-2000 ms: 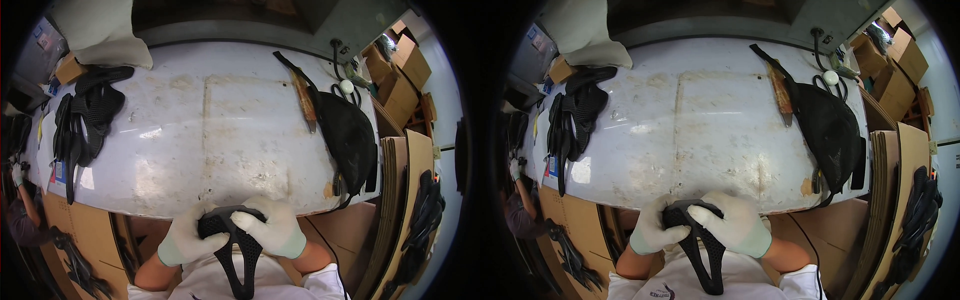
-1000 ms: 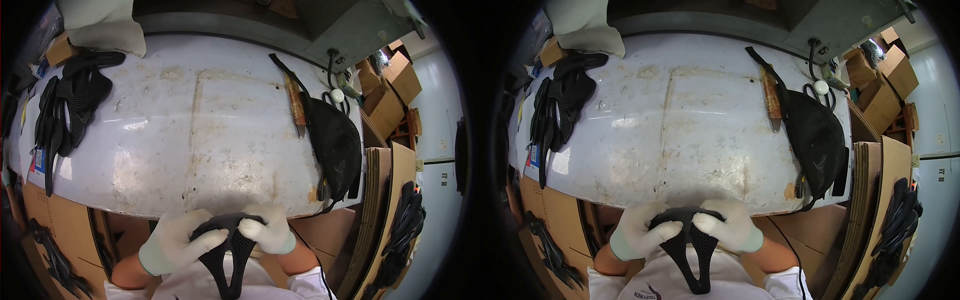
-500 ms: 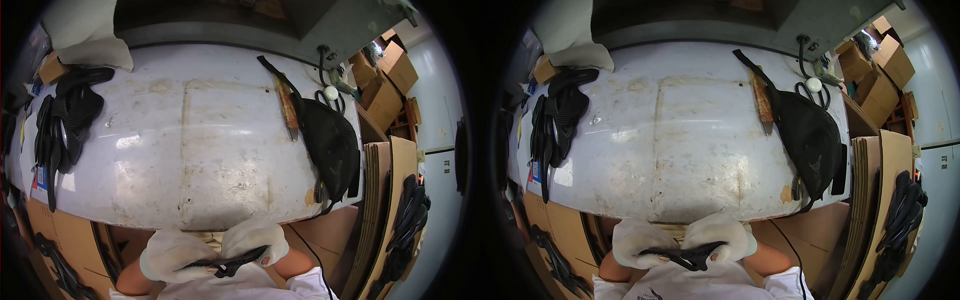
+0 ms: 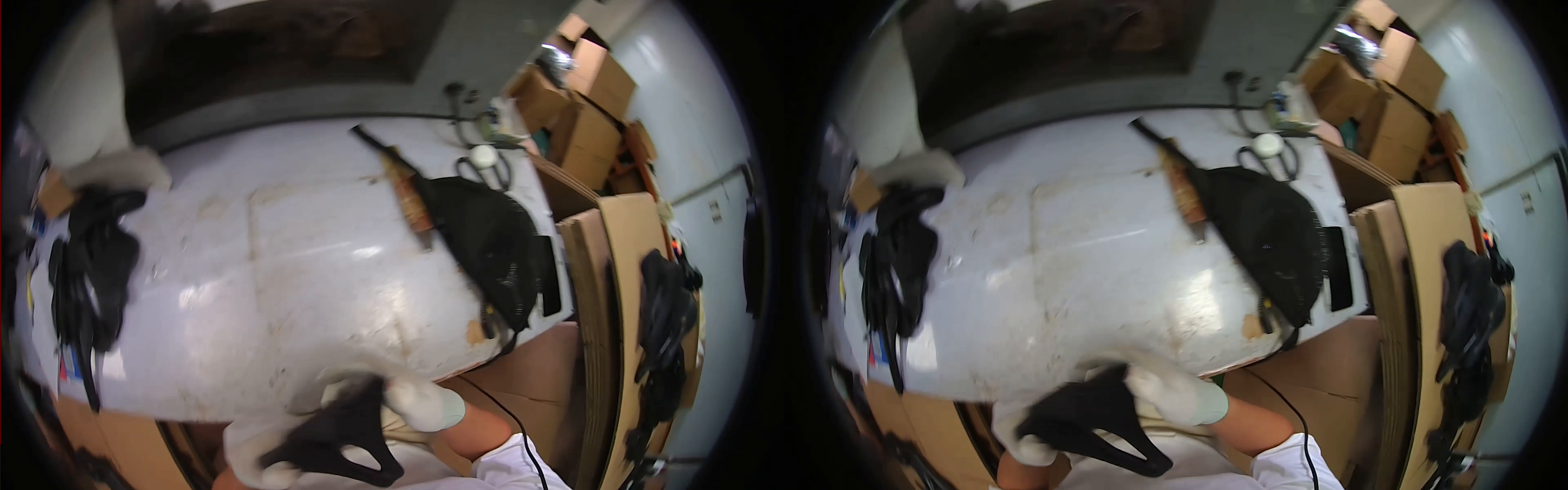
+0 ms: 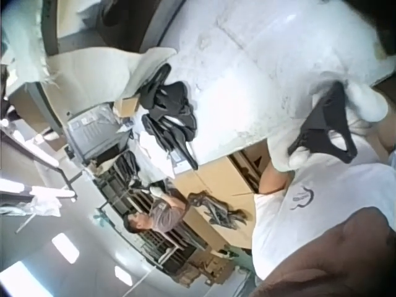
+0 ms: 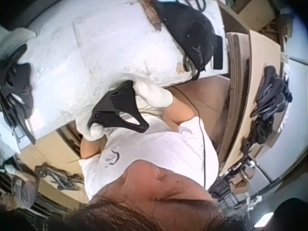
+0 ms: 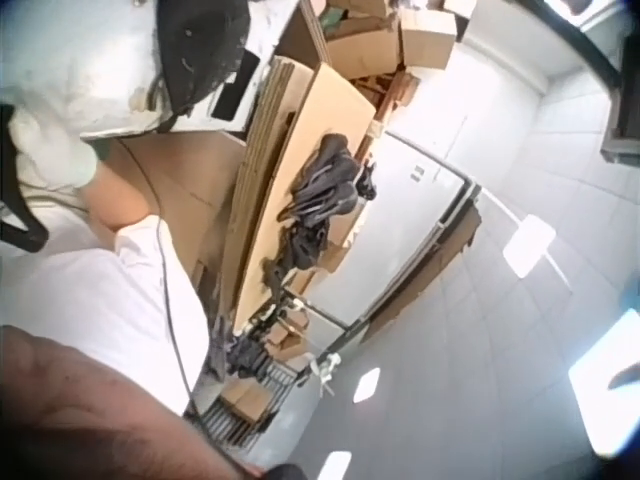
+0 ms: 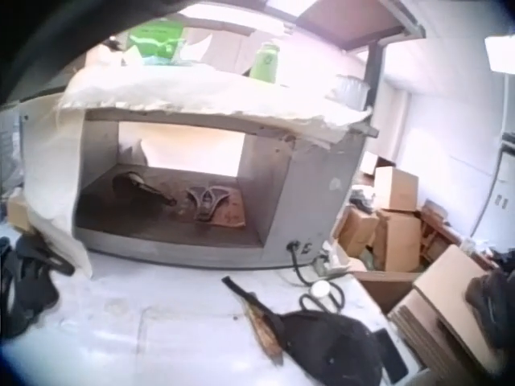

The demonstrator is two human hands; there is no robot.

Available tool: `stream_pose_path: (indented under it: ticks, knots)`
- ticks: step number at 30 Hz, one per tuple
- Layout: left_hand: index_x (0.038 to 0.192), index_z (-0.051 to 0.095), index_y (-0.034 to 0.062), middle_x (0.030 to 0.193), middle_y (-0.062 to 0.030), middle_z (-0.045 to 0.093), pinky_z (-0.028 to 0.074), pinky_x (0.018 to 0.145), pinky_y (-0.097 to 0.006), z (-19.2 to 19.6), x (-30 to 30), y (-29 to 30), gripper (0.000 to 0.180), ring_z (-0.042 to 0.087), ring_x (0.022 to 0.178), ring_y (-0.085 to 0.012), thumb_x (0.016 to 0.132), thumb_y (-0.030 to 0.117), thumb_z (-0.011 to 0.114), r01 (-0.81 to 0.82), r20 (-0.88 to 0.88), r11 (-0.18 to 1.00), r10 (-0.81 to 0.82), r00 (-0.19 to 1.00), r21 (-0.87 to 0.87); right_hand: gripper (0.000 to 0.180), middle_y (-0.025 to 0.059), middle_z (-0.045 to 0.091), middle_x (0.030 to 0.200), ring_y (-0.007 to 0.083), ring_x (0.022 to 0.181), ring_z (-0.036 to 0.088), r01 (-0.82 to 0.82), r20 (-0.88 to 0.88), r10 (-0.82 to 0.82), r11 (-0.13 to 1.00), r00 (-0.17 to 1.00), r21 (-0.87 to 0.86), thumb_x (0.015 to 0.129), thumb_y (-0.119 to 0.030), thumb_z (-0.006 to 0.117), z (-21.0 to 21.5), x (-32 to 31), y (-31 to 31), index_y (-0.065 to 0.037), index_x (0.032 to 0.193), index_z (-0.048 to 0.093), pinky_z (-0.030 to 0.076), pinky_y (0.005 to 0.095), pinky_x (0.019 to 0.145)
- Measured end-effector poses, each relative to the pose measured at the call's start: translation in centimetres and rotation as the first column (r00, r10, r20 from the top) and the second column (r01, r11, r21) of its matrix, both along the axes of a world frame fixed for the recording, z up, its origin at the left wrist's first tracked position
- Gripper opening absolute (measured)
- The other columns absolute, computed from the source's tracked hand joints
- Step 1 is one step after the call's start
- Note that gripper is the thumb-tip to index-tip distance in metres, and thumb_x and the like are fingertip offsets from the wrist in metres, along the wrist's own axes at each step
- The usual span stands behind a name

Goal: The recorder is assembling and inspecting bicycle saddles, placing components into a machine for pressing or heating.

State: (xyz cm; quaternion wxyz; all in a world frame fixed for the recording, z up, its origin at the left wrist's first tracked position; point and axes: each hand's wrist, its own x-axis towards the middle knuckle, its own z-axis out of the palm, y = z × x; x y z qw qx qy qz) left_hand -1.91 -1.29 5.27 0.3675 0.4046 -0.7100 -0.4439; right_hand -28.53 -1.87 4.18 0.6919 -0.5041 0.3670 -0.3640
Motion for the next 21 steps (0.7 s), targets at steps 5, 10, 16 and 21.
stream_pose_path:
  ticks: [5,10,16,21]
  knots:
    - [0.109,0.065,-0.0064,0.103,-0.0193,0.071,0.056,0.087,-0.045,2.5,-6.7,-3.2,0.056,0.07,0.093,-0.0317,0.098,0.049,0.06,-0.236,-0.158,0.965,0.217,0.963,-0.118,0.074,0.0258,0.067,0.103,0.0463,0.098,0.063,0.025,-0.488,-0.23,0.92,0.842,-0.391,0.108,-0.058,0.027,0.3,-1.2,-0.7,0.005,0.117,0.064,0.047,0.051,0.091]
    - [0.116,0.06,-0.0078,0.112,-0.0218,0.067,0.055,0.091,-0.046,1.5,-7.3,-4.9,0.055,0.067,0.101,-0.0323,0.1,0.045,0.059,-0.208,-0.312,0.96,0.143,0.939,-0.187,0.066,0.0207,0.067,0.09,0.0447,0.083,0.063,0.232,-0.357,-0.513,0.768,0.78,-0.596,0.106,-0.059,0.032,-2.8,-1.2,-0.2,-0.002,0.1,0.066,0.047,0.0528,0.079]
    - [0.126,0.055,-0.0094,0.123,-0.0248,0.062,0.053,0.096,-0.047,-2.8,-5.5,-5.6,0.055,0.064,0.11,-0.033,0.102,0.04,0.058,-0.231,-0.465,0.956,0.123,0.877,-0.182,0.055,0.0191,0.06,0.072,0.0422,0.073,0.061,0.163,-0.43,-0.625,0.669,0.652,-0.725,0.101,-0.054,0.049,-5.2,-1.9,-0.2,-0.003,0.086,0.063,0.049,0.0492,0.067]
    - [0.134,0.051,-0.0108,0.133,-0.0274,0.057,0.052,0.1,-0.048,-6.3,-2.7,-4.9,0.056,0.061,0.118,-0.0336,0.104,0.036,0.057,-0.279,-0.547,0.946,0.149,0.824,-0.163,0.051,0.0176,0.059,0.07,0.0418,0.071,0.061,0.123,-0.536,-0.607,0.721,0.587,-0.681,0.097,-0.053,0.058,-5.4,-1.1,-0.3,-0.004,0.082,0.063,0.049,0.0511,0.067]
